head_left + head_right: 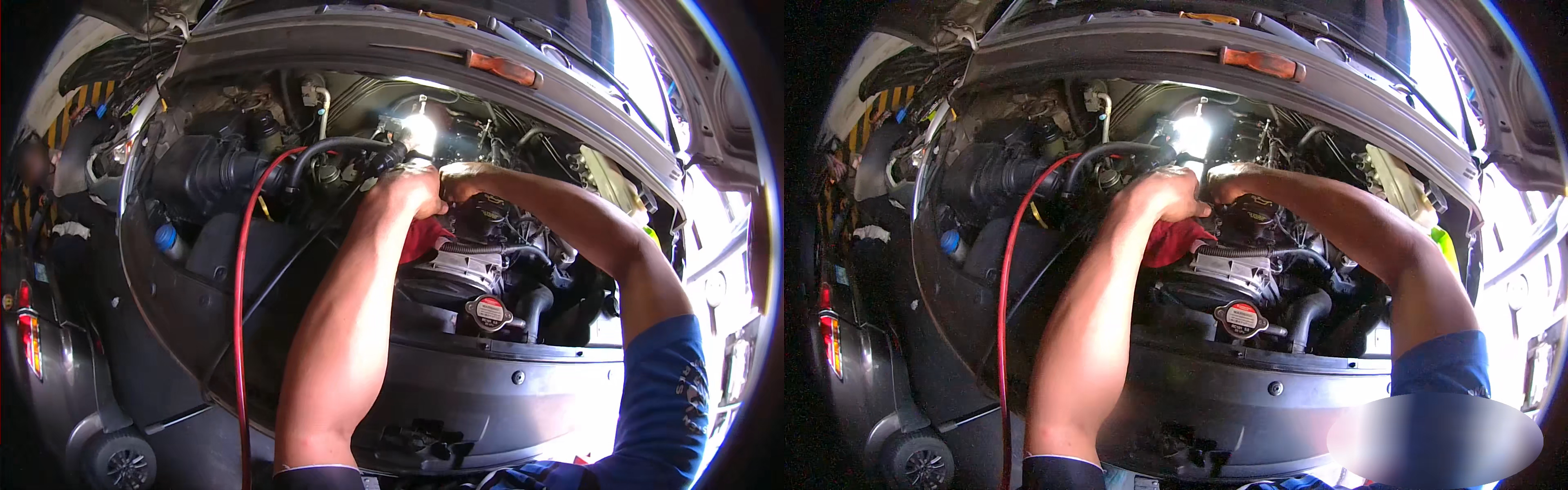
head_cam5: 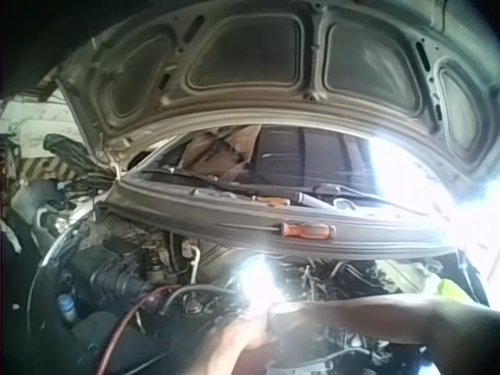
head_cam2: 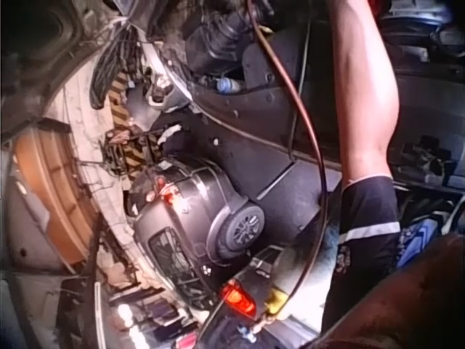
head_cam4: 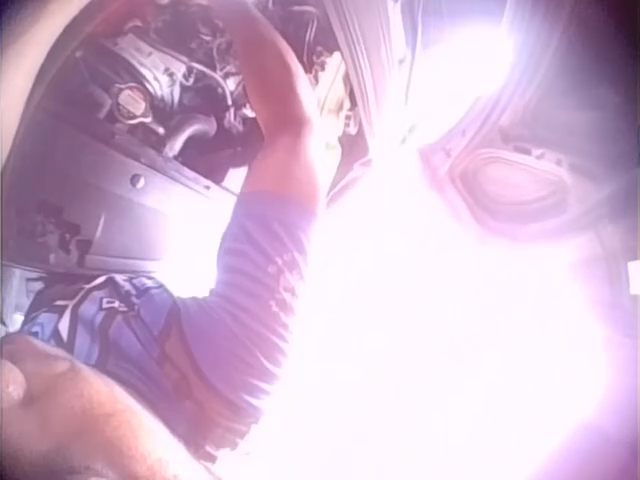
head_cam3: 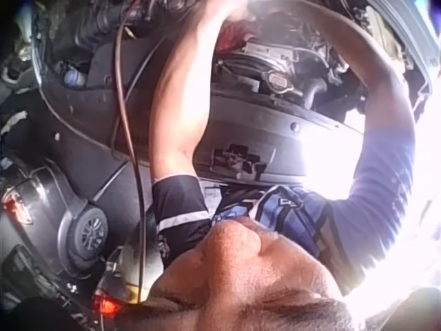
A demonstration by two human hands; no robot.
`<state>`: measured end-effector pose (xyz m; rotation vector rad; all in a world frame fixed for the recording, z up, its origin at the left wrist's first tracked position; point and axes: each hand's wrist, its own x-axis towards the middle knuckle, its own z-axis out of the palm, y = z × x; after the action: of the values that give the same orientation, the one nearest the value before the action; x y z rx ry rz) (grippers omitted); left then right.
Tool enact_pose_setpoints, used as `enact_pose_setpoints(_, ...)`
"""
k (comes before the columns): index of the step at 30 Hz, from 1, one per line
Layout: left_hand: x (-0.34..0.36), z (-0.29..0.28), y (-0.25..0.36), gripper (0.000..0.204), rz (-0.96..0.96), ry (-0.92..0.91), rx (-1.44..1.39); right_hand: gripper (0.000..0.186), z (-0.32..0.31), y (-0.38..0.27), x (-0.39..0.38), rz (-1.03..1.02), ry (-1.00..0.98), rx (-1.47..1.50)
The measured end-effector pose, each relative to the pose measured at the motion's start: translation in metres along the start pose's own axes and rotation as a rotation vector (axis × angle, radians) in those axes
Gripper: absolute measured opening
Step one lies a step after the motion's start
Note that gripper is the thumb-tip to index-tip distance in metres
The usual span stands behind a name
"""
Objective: Working on the engine of a vehicle using a flashlight and hands to inspect or adjust components.
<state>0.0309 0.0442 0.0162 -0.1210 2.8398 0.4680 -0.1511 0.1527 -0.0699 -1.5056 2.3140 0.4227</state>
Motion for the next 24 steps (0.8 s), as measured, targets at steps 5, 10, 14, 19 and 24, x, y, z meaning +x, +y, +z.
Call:
enact_pose_setpoints(5,0.002,0.0,-0.001,0.064,0.017,-0.001,-0.01,0.031,0.0,-0.003,0.002,-0.08,0.014,-0.147)
enact_pose_setpoints(10,-0.002,-0.002,0.0,0.063,0.037,0.001,-0.002,0.031,0.003,0.007,0.005,-0.102,0.015,-0.066)
enact_pose_setpoints(14,-0.002,-0.001,0.0,0.062,0.001,-0.005,-0.032,0.031,0.005,0.012,0.006,-0.07,0.052,-0.026)
enact_pose_setpoints(19,0.01,0.005,-0.006,0.053,0.036,0.087,-0.009,0.026,-0.017,0.017,-0.013,-0.074,0.087,-0.187)
enact_pose_setpoints(24,0.025,0.014,-0.019,0.026,0.154,0.323,-0.056,0.022,-0.053,0.018,-0.082,-0.131,0.376,-0.381)
